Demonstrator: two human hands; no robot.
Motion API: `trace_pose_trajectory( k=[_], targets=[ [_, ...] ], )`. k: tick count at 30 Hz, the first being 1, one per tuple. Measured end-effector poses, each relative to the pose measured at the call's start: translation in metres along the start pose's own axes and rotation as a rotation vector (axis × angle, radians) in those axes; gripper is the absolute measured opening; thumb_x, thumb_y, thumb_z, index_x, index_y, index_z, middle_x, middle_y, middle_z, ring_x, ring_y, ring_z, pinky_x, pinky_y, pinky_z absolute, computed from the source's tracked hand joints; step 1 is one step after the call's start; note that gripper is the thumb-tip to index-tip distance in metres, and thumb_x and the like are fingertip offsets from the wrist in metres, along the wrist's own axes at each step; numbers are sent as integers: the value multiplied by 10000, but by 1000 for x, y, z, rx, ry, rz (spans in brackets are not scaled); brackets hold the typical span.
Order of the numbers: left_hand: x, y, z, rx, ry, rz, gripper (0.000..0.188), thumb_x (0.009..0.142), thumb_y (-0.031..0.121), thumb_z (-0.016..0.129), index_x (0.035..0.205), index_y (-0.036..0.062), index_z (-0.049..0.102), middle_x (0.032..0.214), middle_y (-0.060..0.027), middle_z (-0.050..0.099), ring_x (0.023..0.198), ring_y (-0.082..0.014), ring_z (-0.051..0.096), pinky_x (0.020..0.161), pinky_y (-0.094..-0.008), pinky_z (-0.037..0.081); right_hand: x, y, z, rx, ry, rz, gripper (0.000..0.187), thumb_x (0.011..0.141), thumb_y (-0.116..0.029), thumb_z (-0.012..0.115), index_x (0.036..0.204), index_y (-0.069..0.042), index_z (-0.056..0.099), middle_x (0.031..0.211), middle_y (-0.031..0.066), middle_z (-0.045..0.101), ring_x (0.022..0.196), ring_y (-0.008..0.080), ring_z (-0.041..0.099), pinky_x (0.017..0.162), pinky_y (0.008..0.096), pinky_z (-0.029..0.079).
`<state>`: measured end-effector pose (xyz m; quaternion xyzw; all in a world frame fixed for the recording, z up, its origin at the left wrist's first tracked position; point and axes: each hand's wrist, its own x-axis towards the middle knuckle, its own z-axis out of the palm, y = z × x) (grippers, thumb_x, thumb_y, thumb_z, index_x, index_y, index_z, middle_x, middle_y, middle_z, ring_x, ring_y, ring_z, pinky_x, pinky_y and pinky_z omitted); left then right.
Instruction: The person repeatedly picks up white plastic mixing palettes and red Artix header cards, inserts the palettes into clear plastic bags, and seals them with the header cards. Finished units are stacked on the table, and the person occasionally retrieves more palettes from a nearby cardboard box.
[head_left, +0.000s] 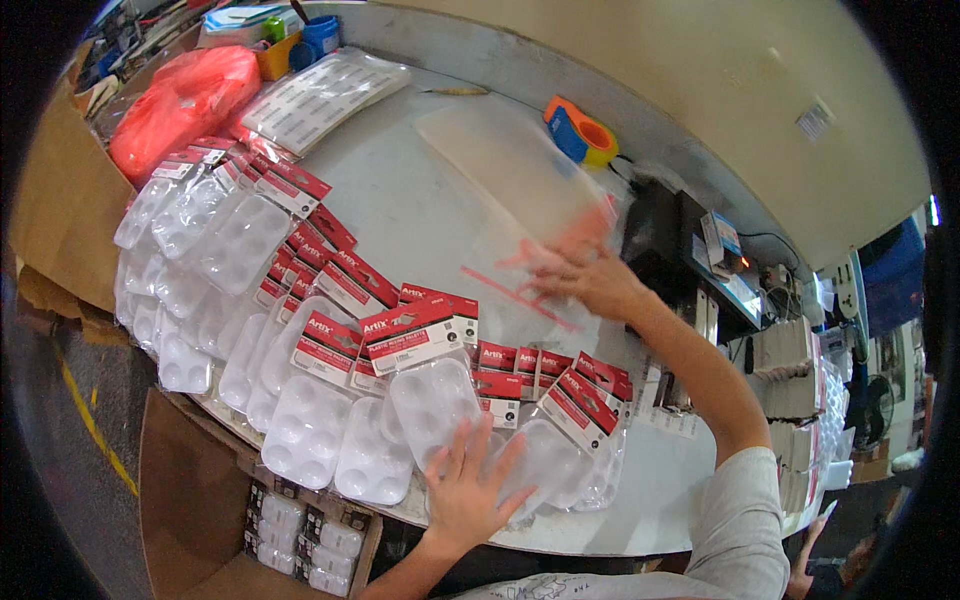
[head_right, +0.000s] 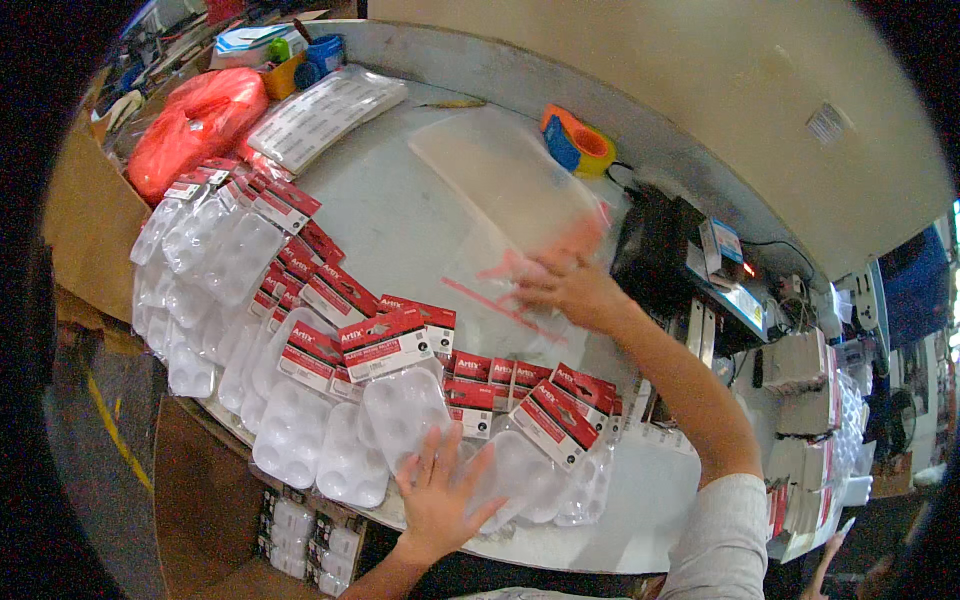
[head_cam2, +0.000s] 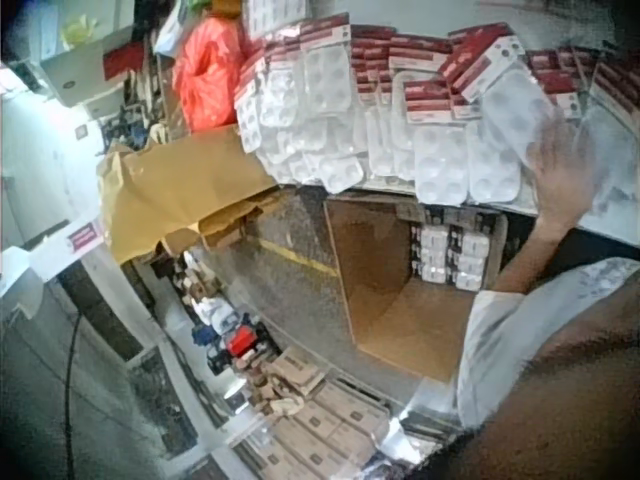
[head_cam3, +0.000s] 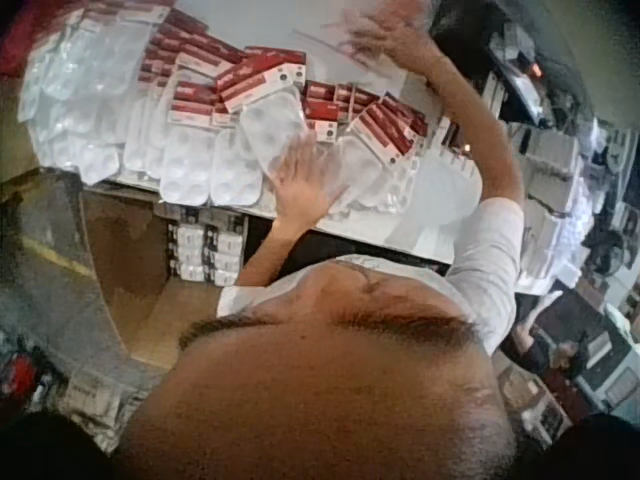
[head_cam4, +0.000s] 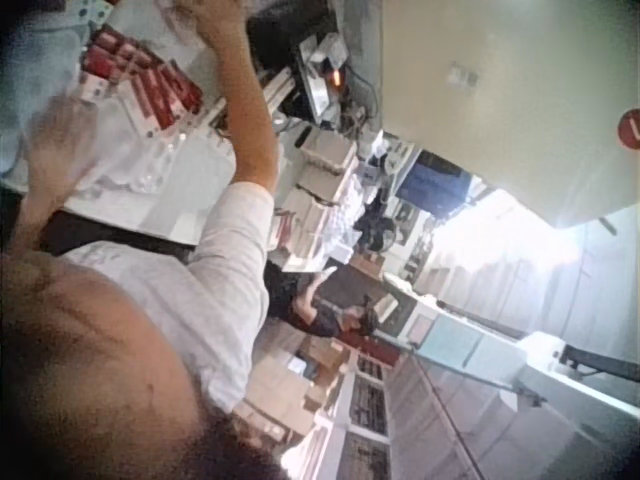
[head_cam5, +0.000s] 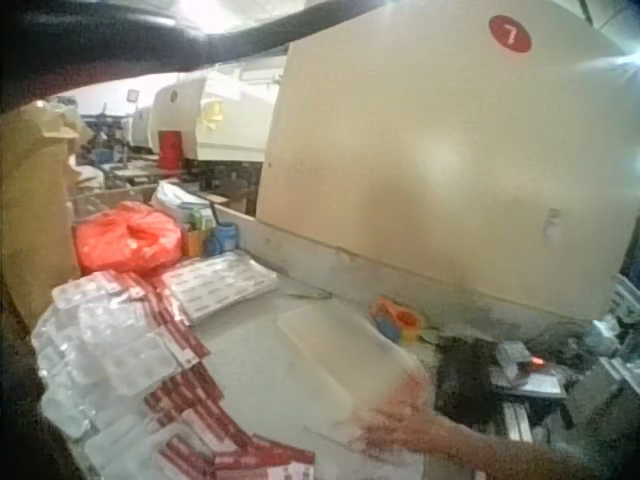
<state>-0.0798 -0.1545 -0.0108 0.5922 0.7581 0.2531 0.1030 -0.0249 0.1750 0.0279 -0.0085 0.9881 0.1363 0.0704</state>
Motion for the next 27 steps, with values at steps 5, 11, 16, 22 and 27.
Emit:
trace_pose_trajectory(
  k=[5,11,16,22,27],
  targets=[
    [7,-2,-17,-9,-77,60,658,758,483,603,1323,189,439,1440,-133,287,1333,-316,236,991,-473,193,-58,-33,-35,59,234,513,348,829,-188,559,1173,-154,523,1120,50,578,1075,217,518,926,475,345],
    [28,-33,-66,-102,147,-111,836,755,506,620,1382,60,293,1441,-224,228,1345,-376,177,1022,-515,161,-171,-189,-72,677,-132,1306,511,838,-400,584,1147,-3,490,934,134,604,800,272,611,682,389,484],
    [46,-53,-45,131,21,-253,955,726,547,631,1389,-1,215,1439,-249,204,1333,-437,143,1028,-554,133,-175,-232,-54,817,4,1402,738,800,-467,610,1257,60,370,1101,241,501,956,348,548,790,403,457],
    [43,-41,-30,101,117,-150,825,693,441,696,1301,12,339,1305,-242,355,1253,-426,261,1032,-501,193,-129,-224,-19,1133,265,1499,1008,672,-536,712,1295,122,269,1201,321,406,1137,408,422,941,413,379],
    [42,-22,-34,-85,255,-286,868,590,294,810,1273,11,354,1125,-230,419,1106,-394,395,932,-452,352,-105,-230,-13,1337,484,1325,1159,551,-523,800,1312,121,211,1249,311,393,1189,390,400,997,391,343]
  ],
)
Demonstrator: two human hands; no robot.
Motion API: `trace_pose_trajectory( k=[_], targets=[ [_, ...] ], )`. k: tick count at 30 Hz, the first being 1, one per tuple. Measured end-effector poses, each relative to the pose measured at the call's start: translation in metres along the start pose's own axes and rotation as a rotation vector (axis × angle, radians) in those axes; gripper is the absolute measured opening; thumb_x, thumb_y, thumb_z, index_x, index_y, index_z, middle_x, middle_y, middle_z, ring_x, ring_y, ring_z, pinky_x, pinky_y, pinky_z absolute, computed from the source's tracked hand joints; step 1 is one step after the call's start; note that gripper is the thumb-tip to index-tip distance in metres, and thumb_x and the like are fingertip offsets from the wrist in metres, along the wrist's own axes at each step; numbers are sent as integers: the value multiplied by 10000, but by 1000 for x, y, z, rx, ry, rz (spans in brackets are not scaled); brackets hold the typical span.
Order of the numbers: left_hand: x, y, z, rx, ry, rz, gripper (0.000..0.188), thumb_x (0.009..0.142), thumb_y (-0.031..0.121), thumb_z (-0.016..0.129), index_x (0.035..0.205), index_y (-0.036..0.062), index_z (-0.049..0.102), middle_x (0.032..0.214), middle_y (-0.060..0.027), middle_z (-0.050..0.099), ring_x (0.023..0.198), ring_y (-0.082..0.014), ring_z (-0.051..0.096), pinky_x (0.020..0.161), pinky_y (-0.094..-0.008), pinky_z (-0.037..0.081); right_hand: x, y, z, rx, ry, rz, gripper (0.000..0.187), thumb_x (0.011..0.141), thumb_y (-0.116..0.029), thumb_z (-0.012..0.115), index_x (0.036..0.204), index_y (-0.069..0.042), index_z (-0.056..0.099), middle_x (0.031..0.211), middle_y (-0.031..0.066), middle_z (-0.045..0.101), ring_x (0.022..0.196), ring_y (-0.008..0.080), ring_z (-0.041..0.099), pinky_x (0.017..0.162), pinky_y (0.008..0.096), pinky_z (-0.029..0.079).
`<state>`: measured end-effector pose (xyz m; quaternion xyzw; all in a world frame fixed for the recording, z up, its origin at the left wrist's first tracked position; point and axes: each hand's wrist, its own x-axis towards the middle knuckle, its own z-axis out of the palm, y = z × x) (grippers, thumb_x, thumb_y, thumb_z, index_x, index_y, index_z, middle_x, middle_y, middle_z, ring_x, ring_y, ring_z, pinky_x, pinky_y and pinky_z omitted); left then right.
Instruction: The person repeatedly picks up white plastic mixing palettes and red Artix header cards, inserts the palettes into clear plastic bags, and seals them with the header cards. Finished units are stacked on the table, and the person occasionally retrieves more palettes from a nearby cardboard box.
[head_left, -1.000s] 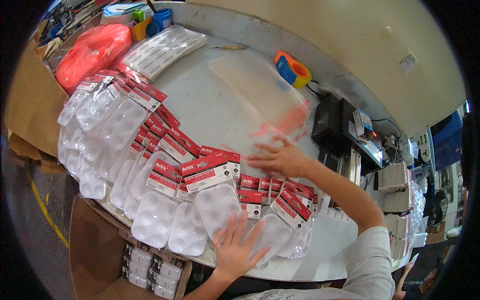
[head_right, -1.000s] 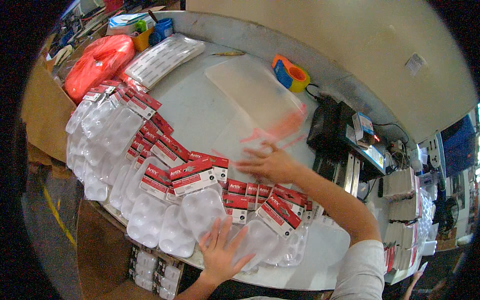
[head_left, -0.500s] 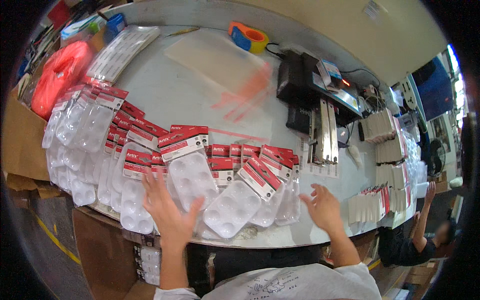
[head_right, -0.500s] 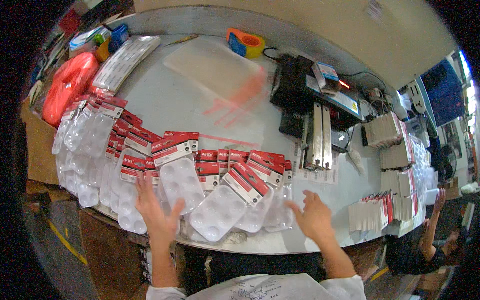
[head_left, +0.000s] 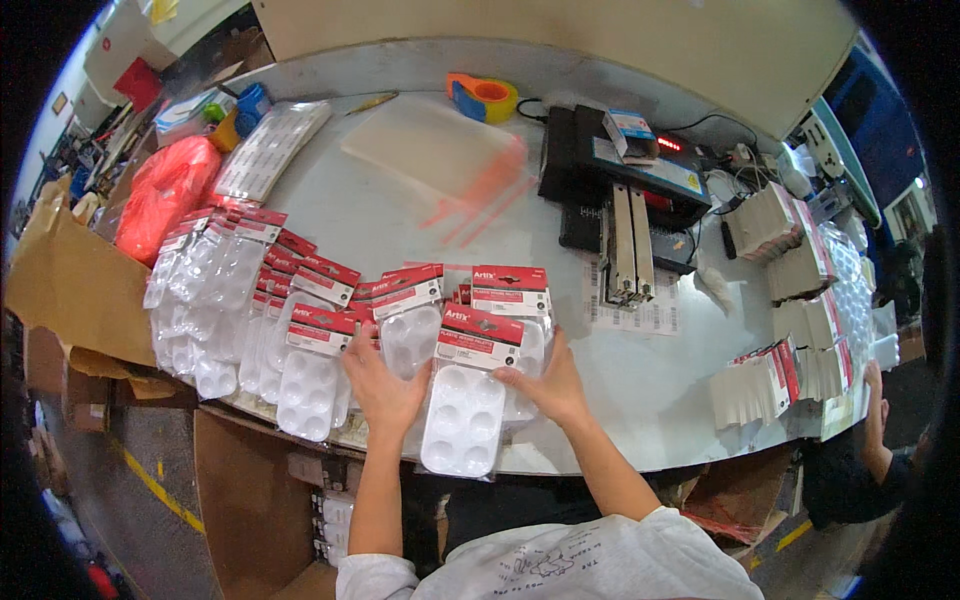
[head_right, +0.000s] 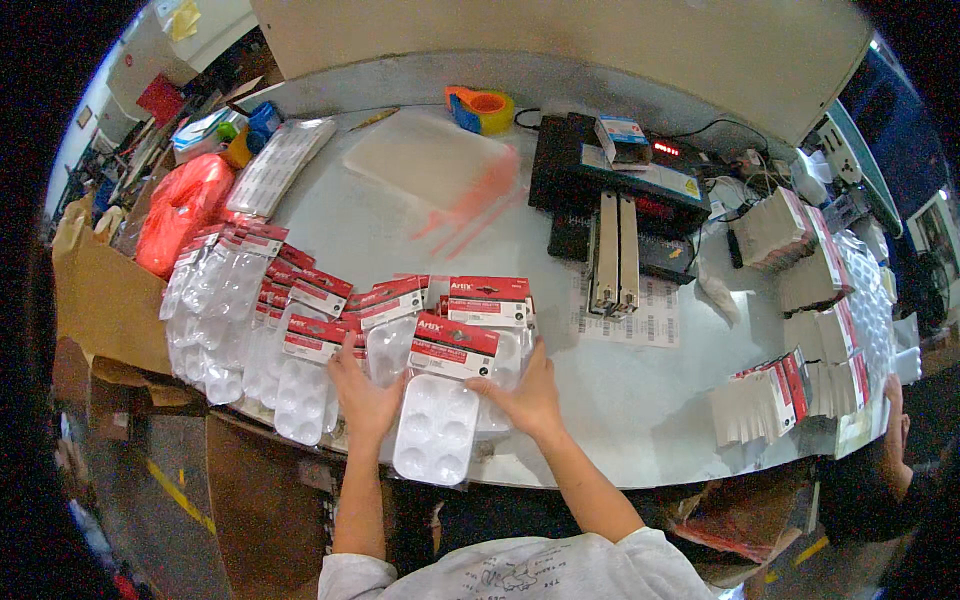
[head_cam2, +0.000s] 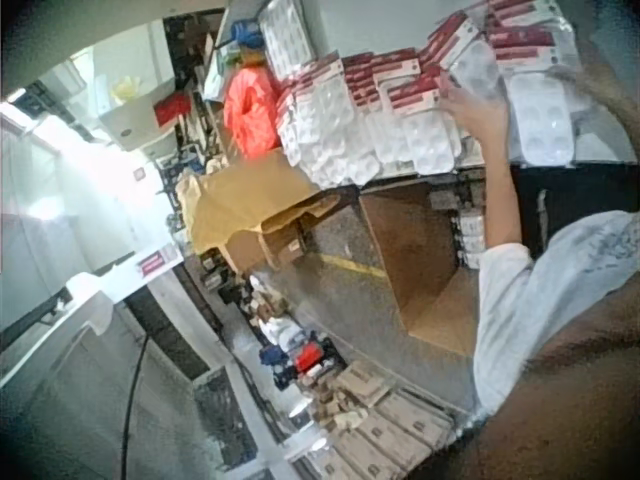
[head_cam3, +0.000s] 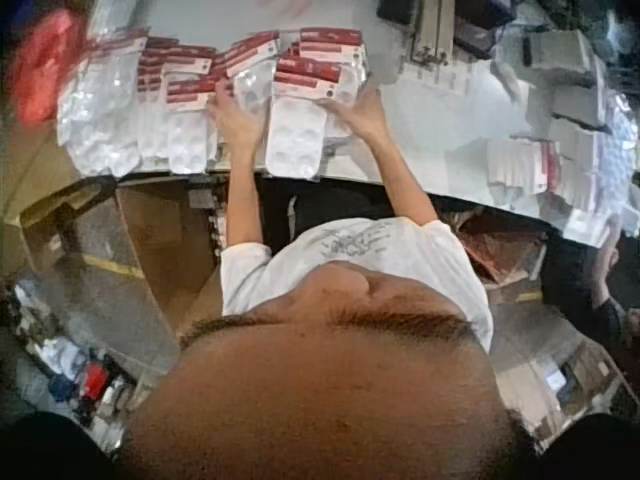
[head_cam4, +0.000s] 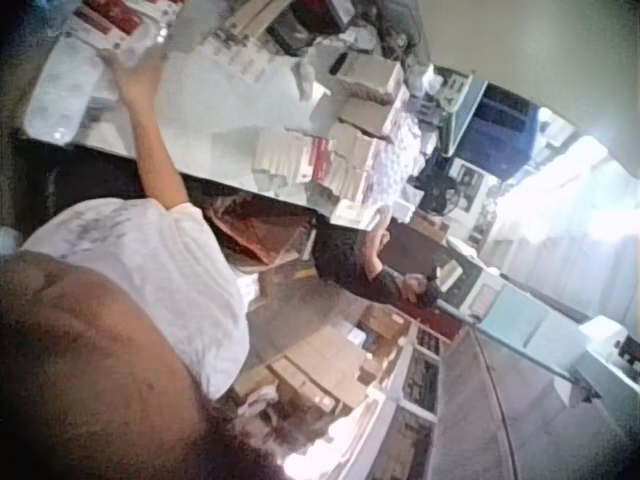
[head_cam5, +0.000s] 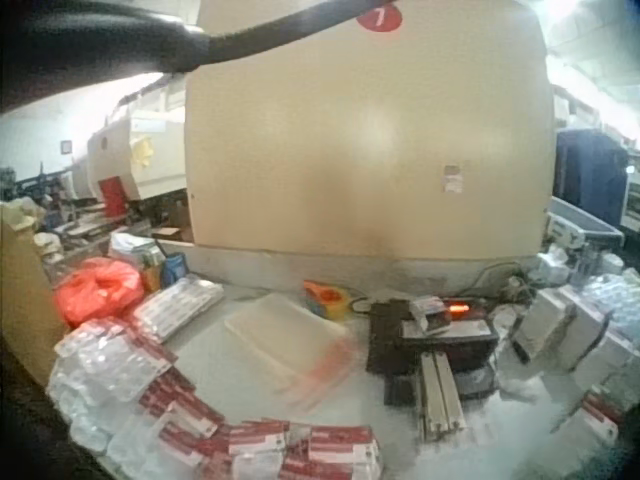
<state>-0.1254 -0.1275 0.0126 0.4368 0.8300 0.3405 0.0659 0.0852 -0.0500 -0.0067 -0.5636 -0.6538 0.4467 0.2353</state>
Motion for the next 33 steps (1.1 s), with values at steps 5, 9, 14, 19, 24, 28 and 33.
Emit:
trace_pose_trajectory(
  k=[5,9,14,19,24,28,33],
  targets=[
    [0,3,-4,141,-14,-210,982,560,397,814,1303,-20,327,1188,-260,422,1129,-399,423,937,-439,377,-2,-6,-2,288,16,-44,1185,480,-419,866,1320,85,199,1281,257,397,1196,322,418,1017,365,332],
    [4,6,-15,274,-127,-320,1032,531,525,789,1271,-65,375,1230,-282,411,1136,-387,446,935,-435,393,-2,-7,-5,362,45,-6,1151,461,-340,888,1317,46,222,1256,205,440,1159,292,455,1001,353,357],
    [11,7,-26,353,-241,-331,990,515,574,772,1176,-94,461,1135,-268,503,1058,-386,512,879,-435,429,-1,1,-9,459,43,91,1104,458,-272,893,1308,23,253,1222,188,476,1121,276,487,951,343,411],
    [-11,-2,-1,300,-28,-215,860,532,494,798,1084,-83,480,1014,-252,575,941,-383,573,818,-412,456,-2,11,-21,559,44,95,1052,476,-195,886,1302,16,269,1211,178,480,1092,259,508,917,345,445],
    [-17,8,-16,-84,-145,-222,776,540,339,840,1076,-58,442,979,-234,588,897,-364,585,806,-394,458,-3,21,-31,614,1,110,1020,495,-170,876,1299,16,276,1210,172,481,1087,251,508,903,341,452],
    [-7,41,-92,-410,147,-481,604,635,161,809,1081,-43,458,970,-133,596,838,-232,610,741,-341,505,-4,27,-31,528,48,42,1041,491,-201,878,1302,29,268,1226,171,477,1105,260,497,943,336,419],
    [-29,75,-60,-906,-307,-272,612,641,218,811,1088,-36,479,988,-135,587,882,-224,601,778,-339,502,-5,30,-25,498,91,22,1027,493,-155,879,1302,37,277,1190,153,495,1102,230,494,927,340,426]
  ],
)
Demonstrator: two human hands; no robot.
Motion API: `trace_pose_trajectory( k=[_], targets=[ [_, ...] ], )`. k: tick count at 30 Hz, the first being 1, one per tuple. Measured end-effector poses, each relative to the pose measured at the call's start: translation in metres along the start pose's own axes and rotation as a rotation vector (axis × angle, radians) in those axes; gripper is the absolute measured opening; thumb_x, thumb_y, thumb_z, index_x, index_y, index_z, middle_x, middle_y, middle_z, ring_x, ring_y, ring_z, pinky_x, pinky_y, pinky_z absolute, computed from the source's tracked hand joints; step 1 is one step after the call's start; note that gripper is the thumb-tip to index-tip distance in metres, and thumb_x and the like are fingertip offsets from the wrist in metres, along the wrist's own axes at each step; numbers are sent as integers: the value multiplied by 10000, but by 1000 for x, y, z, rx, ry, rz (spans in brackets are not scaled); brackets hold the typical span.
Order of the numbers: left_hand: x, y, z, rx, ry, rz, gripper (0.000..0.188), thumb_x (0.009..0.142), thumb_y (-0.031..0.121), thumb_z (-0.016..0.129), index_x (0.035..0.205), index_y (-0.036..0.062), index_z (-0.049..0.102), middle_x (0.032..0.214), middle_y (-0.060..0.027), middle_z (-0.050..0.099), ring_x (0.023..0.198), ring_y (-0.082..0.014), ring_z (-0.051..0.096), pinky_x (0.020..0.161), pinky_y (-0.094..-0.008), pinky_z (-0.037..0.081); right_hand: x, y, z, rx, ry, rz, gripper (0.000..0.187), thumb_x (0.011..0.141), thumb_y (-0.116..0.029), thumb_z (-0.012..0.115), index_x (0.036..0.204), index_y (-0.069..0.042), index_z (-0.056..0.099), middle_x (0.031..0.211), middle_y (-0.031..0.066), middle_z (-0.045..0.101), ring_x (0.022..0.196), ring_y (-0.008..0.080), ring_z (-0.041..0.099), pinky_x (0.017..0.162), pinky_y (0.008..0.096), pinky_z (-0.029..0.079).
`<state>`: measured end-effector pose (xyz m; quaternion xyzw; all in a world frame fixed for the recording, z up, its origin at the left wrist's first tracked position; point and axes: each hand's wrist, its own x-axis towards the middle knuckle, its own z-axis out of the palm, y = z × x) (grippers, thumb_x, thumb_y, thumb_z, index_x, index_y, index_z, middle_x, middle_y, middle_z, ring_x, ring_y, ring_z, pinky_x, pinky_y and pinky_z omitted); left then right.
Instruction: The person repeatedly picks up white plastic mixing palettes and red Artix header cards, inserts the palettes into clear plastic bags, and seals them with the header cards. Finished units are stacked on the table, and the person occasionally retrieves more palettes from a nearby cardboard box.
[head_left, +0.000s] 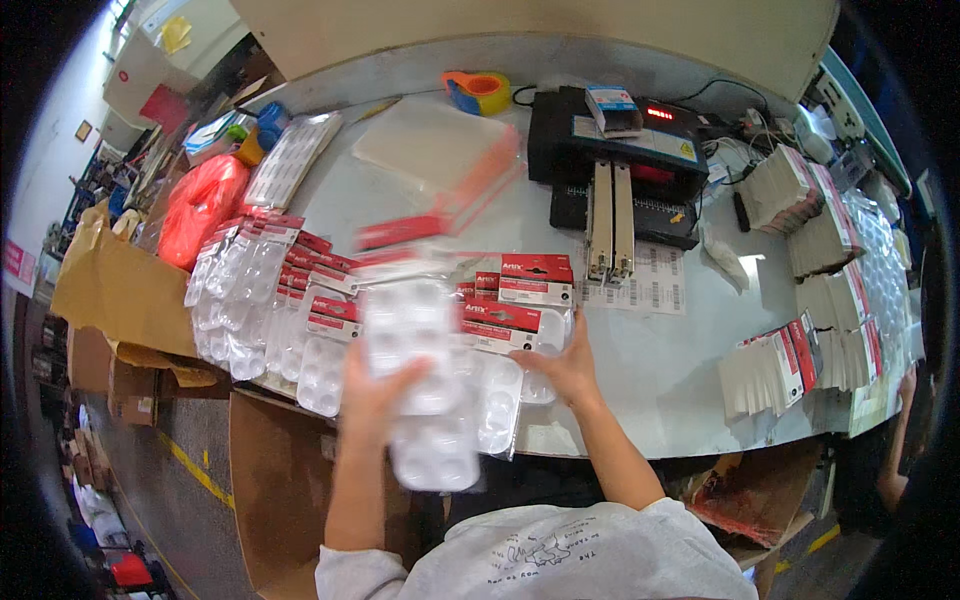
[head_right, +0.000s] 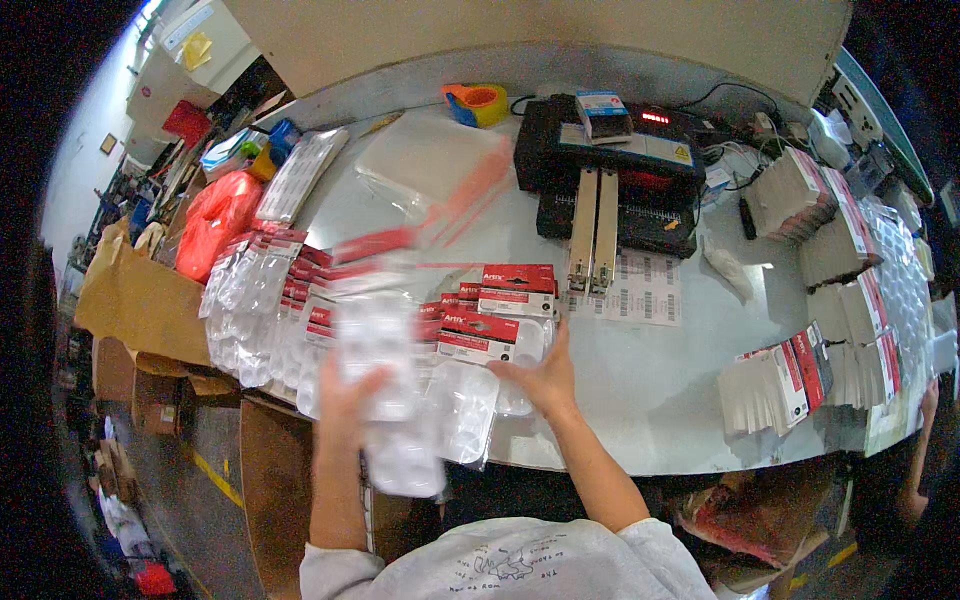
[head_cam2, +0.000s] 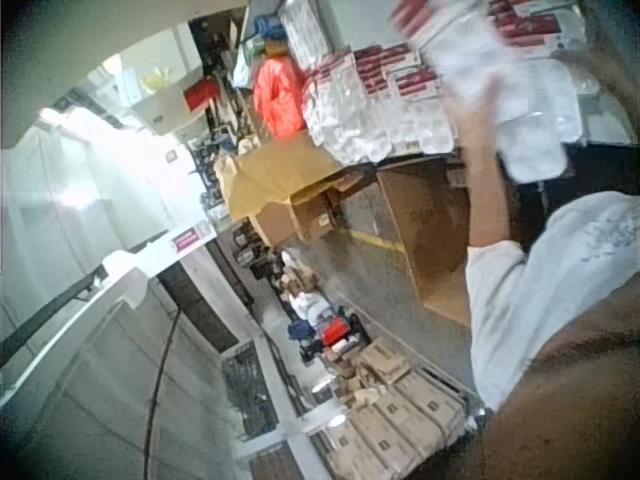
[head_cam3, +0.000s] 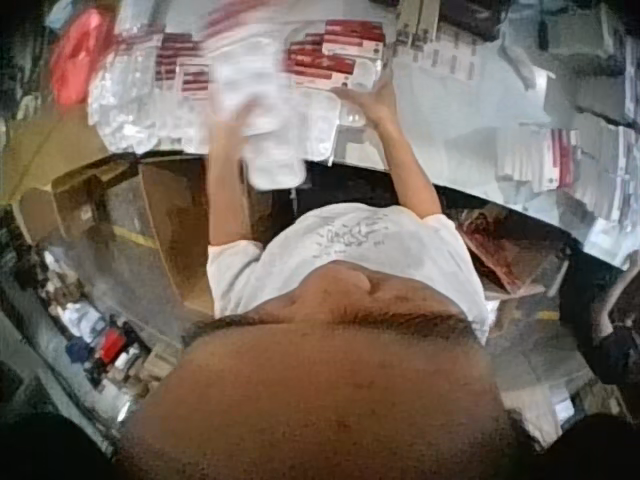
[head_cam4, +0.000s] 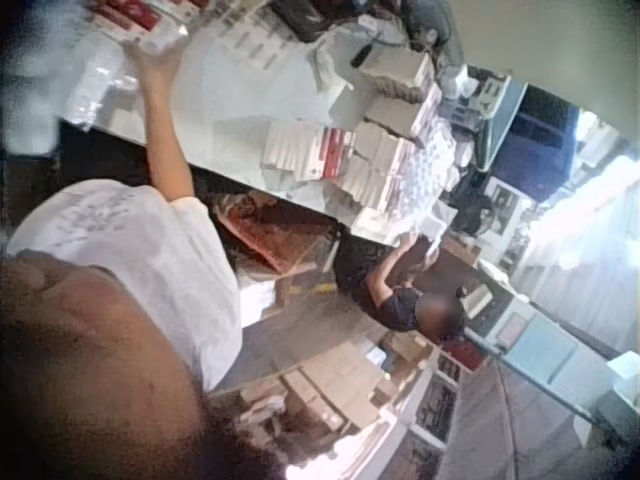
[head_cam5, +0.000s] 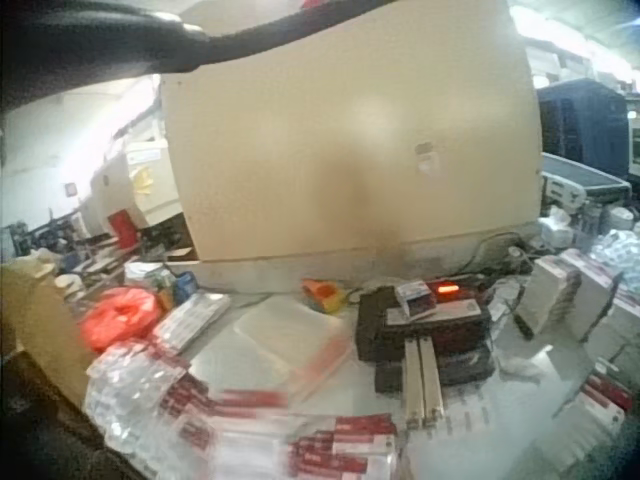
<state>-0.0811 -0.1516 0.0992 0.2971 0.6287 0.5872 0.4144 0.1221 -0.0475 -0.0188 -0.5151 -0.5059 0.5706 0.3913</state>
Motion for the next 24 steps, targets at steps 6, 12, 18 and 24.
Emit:
trace_pose_trajectory(
  k=[6,12,18,24],
  targets=[
    [37,-91,31,669,91,19,945,517,386,868,1172,-99,391,1123,-208,498,1019,-277,528,909,-353,418,-12,-8,-14,-188,-4,-1,1062,570,-211,846,1345,48,169,1293,200,395,1194,274,417,1016,366,333],
    [15,-84,31,169,-65,-239,1065,554,348,855,1274,-127,232,1181,-234,474,1084,-257,506,921,-334,411,-39,-20,-4,-61,-331,-105,1212,607,-334,826,1377,48,-29,1393,220,228,1295,309,279,1060,378,264],
    [-9,-77,44,61,-168,-104,851,618,266,821,1249,-57,351,1174,-158,498,1054,-218,514,899,-320,415,-47,-22,-14,117,-402,25,1261,537,-246,873,1390,-3,-23,1377,195,241,1279,287,300,1051,382,278],
    [-14,-92,36,-217,-391,-283,790,624,205,800,1250,-11,369,1156,-121,503,1050,-201,506,915,-327,402,-54,-11,-45,-52,-432,112,913,566,-280,856,1273,15,361,1201,131,500,1124,229,484,969,360,373]
  ],
)
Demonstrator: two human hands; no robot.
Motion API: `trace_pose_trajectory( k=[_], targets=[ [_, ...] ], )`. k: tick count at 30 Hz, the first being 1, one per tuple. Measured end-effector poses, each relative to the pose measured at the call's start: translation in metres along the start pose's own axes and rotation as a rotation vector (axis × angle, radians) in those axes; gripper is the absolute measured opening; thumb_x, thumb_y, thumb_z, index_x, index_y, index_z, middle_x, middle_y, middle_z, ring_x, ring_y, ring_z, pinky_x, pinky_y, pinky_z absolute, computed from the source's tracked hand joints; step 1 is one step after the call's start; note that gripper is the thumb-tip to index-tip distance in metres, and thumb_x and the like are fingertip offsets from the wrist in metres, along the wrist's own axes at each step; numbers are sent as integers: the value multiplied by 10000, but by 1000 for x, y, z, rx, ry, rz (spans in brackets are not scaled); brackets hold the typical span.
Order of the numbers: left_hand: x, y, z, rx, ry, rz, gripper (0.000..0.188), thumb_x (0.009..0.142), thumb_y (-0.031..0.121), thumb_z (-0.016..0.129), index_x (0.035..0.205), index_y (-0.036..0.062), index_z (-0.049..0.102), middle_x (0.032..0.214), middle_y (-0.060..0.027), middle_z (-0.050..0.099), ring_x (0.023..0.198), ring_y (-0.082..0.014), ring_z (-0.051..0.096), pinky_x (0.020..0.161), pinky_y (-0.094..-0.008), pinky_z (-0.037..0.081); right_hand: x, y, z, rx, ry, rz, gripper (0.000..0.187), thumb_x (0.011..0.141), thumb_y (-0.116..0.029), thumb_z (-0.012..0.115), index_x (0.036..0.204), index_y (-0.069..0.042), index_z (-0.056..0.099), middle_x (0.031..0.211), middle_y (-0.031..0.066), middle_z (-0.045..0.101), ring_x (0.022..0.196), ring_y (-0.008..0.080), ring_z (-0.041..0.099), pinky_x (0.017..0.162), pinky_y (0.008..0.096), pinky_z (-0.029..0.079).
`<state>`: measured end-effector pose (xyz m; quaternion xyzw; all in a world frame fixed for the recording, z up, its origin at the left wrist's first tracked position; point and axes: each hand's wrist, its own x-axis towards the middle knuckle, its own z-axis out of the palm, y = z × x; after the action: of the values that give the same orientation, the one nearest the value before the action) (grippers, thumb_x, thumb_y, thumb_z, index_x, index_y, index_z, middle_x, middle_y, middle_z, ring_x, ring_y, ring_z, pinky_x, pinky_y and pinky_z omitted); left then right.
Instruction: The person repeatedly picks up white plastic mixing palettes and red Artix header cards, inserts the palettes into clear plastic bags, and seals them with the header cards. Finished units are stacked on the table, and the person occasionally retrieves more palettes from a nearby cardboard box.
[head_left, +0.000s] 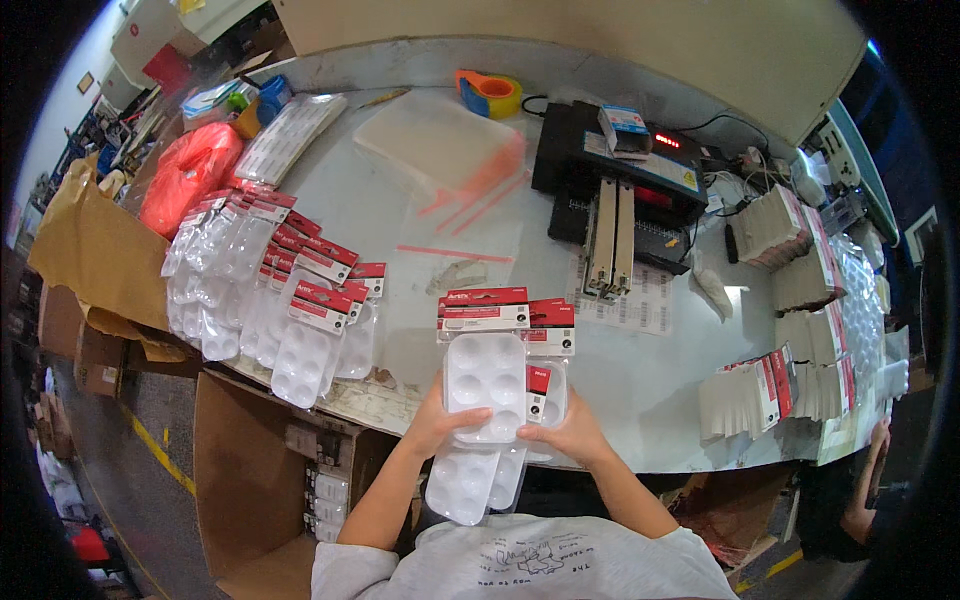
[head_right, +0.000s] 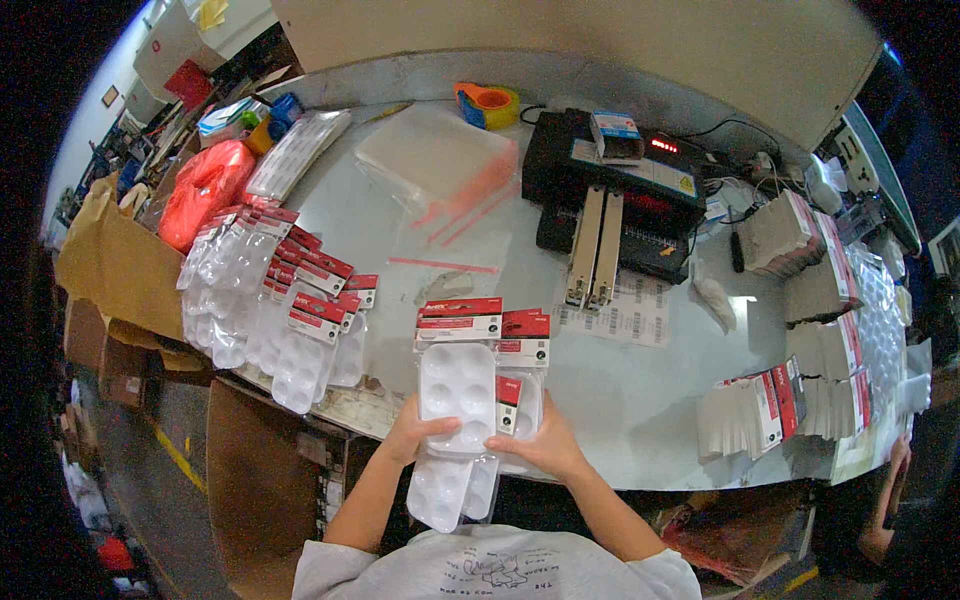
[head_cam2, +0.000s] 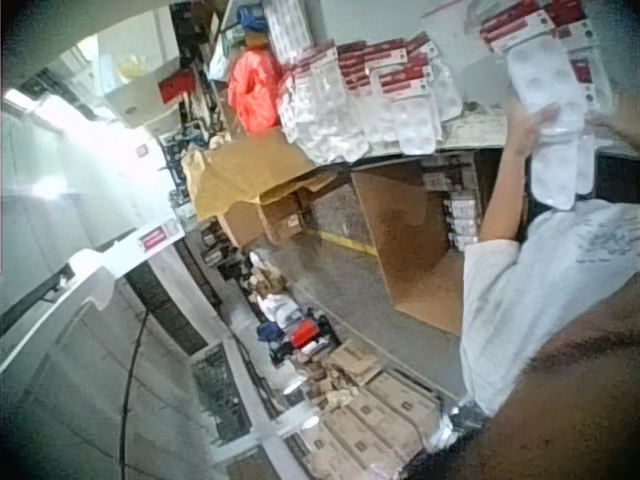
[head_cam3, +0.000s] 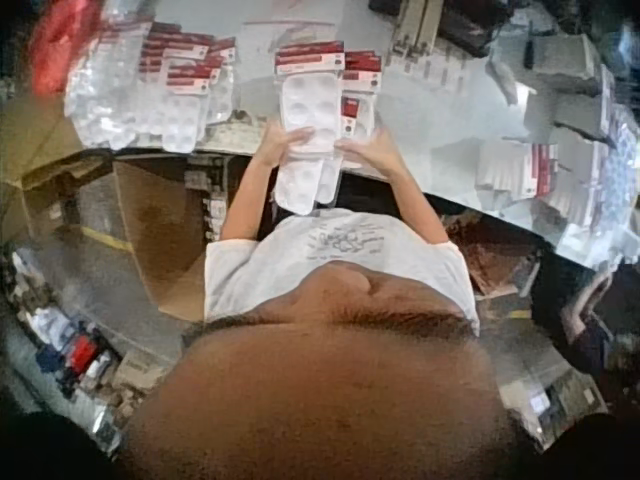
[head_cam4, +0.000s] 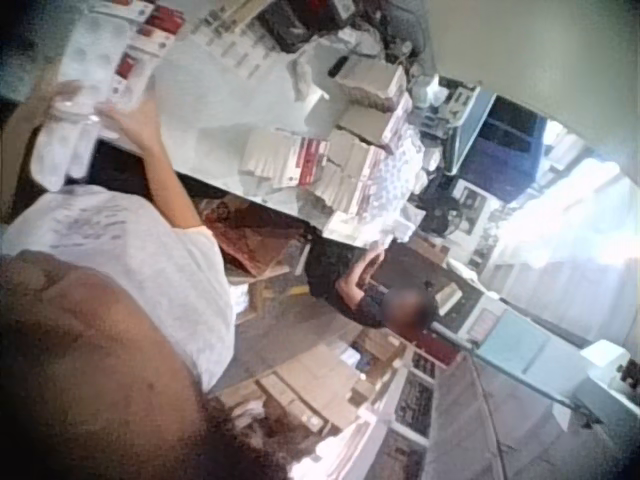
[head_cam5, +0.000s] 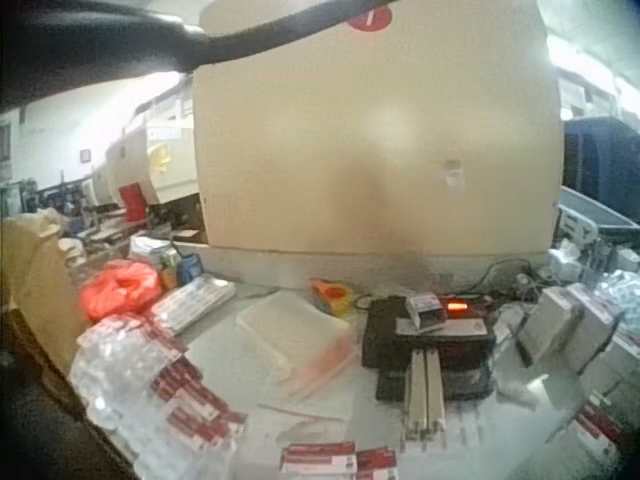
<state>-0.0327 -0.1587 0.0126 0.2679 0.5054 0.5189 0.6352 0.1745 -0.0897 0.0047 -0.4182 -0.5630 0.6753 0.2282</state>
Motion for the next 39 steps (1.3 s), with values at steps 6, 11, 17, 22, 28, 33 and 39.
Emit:
trace_pose_trajectory(
  k=[6,11,17,22,28,33,39],
  targets=[
    [-27,-22,13,218,18,420,889,556,230,825,1258,4,329,1130,-119,522,1046,-218,516,919,-342,403,-27,-7,2,134,-122,-188,968,551,-240,858,1314,6,315,1273,147,434,1148,236,452,976,359,363],
    [-31,4,-12,209,-78,383,721,583,297,833,1157,12,502,1129,-119,572,1033,-213,551,926,-375,406,-34,-51,-22,-48,-423,-89,787,581,-282,820,1239,-33,467,1245,131,500,1141,223,472,996,358,346],
    [23,42,-28,1150,-497,632,616,644,441,778,1106,82,583,1175,-87,553,1074,-230,515,977,-334,357,31,-53,-41,-745,-304,-813,733,617,-433,785,1212,-95,524,1189,101,553,1110,262,506,989,371,357],
    [31,17,-19,603,-176,-85,886,539,470,828,1234,55,469,1259,-112,485,1173,-200,434,1028,-348,312,33,9,-29,-724,-241,-338,798,630,-446,789,1253,-63,470,1270,125,492,1177,284,449,1010,411,332],
    [20,20,-4,678,98,621,946,494,376,864,1237,-3,418,1234,-157,470,1124,-260,475,977,-372,364,25,38,1,141,-169,-240,737,638,-257,807,1246,-29,458,1228,125,509,1127,255,491,961,393,393],
    [-10,104,-46,795,248,617,930,511,355,856,1245,5,405,1202,-142,477,1099,-273,491,954,-370,380,65,-12,73,336,-202,-99,668,654,-178,785,1225,-21,476,1209,100,522,1059,227,539,940,369,416],
    [-12,234,-190,736,227,239,954,511,346,859,1261,-11,388,1174,-135,519,1095,-225,501,947,-336,389,172,-78,241,634,-294,-2,824,678,-271,770,1308,15,323,1232,133,492,1057,243,536,951,368,402]
  ],
)
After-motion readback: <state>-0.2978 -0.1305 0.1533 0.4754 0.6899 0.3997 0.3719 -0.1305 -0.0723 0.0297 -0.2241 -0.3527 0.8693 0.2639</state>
